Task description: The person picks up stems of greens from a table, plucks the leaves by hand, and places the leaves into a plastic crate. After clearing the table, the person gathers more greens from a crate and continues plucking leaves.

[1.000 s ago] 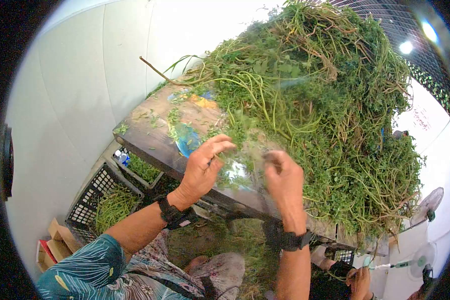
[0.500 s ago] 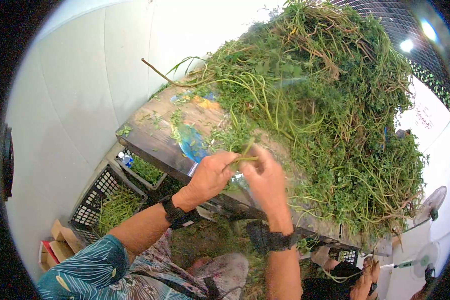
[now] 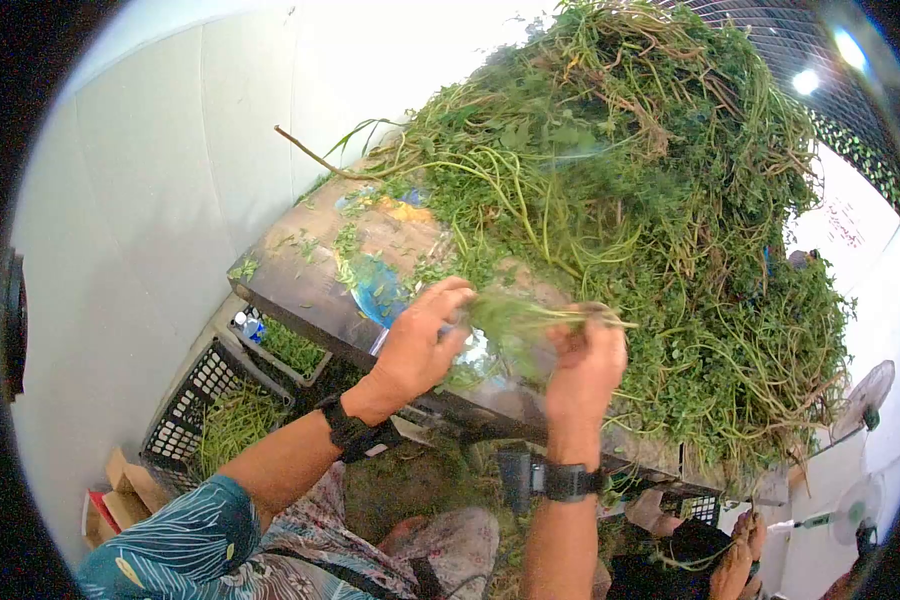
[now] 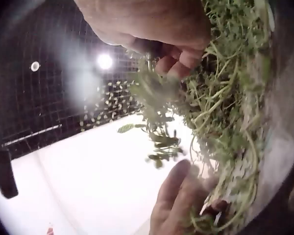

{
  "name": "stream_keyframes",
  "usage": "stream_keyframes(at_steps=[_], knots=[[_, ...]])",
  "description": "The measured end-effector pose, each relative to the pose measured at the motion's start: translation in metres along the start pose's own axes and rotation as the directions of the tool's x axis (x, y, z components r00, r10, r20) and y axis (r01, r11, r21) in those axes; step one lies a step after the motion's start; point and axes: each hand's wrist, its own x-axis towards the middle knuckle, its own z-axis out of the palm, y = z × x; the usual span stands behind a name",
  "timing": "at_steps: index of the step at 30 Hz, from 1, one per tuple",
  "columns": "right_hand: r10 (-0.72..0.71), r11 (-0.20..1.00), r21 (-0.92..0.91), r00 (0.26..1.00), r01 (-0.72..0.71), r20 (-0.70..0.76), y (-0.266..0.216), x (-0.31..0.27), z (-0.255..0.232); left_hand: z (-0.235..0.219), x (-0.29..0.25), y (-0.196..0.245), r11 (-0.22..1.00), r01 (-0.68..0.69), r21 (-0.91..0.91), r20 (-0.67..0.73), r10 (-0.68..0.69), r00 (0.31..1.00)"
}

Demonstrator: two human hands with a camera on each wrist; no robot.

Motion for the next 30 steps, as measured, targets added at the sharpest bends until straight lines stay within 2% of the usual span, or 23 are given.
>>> stream_keyframes(at_steps=[1,2,4,7,10,13,17,22,25,28,30], knots=[[0.031,0.990,0.142,0.998,-0.022,-0.060,0.000,0.006,-0.012,0.000,0.001,-0.001,0.999,0.030,-0.041,-0.017,-0.031,0.999],[0.029,0.979,0.201,0.999,-0.025,-0.019,0.005,0.012,-0.026,0.000,0.001,-0.001,0.998,0.030,-0.047,-0.027,-0.032,0.999],[0.046,0.984,0.171,0.999,-0.048,0.012,0.009,0.009,-0.029,-0.002,0.002,-0.003,0.998,0.033,-0.060,-0.048,-0.036,0.998],[0.066,0.986,0.147,0.996,-0.075,0.067,0.022,0.005,-0.034,-0.002,0.002,-0.008,0.997,-0.074,0.016,-0.091,0.076,0.993],[0.105,0.968,0.221,0.992,-0.119,0.075,0.035,-0.001,-0.031,-0.009,0.002,0.001,0.994,0.096,-0.045,0.097,-0.091,0.991],[0.106,0.968,0.220,0.991,-0.122,0.085,0.033,-0.007,-0.026,-0.008,0.002,0.004,0.995,0.075,-0.070,0.083,-0.070,0.994],[0.105,0.936,0.319,0.984,-0.146,0.142,0.037,-0.004,-0.031,-0.006,0.002,0.004,0.997,-0.010,-0.073,0.051,0.014,0.999],[0.172,0.929,0.278,0.951,-0.244,0.258,0.034,-0.008,-0.025,-0.001,0.008,0.002,0.984,-0.177,-0.008,0.019,0.177,0.984],[0.188,0.931,0.245,0.929,-0.272,0.318,0.031,-0.009,-0.023,0.007,0.009,0.008,0.969,-0.225,0.104,0.128,0.211,0.969],[0.178,0.936,0.229,0.922,-0.266,0.342,0.027,-0.011,-0.021,0.013,0.012,0.013,0.927,-0.290,0.240,0.349,0.197,0.916],[0.159,0.933,0.254,0.924,-0.256,0.348,0.029,-0.009,-0.024,0.018,0.014,0.016,0.915,-0.340,0.218,0.292,0.271,0.917]])
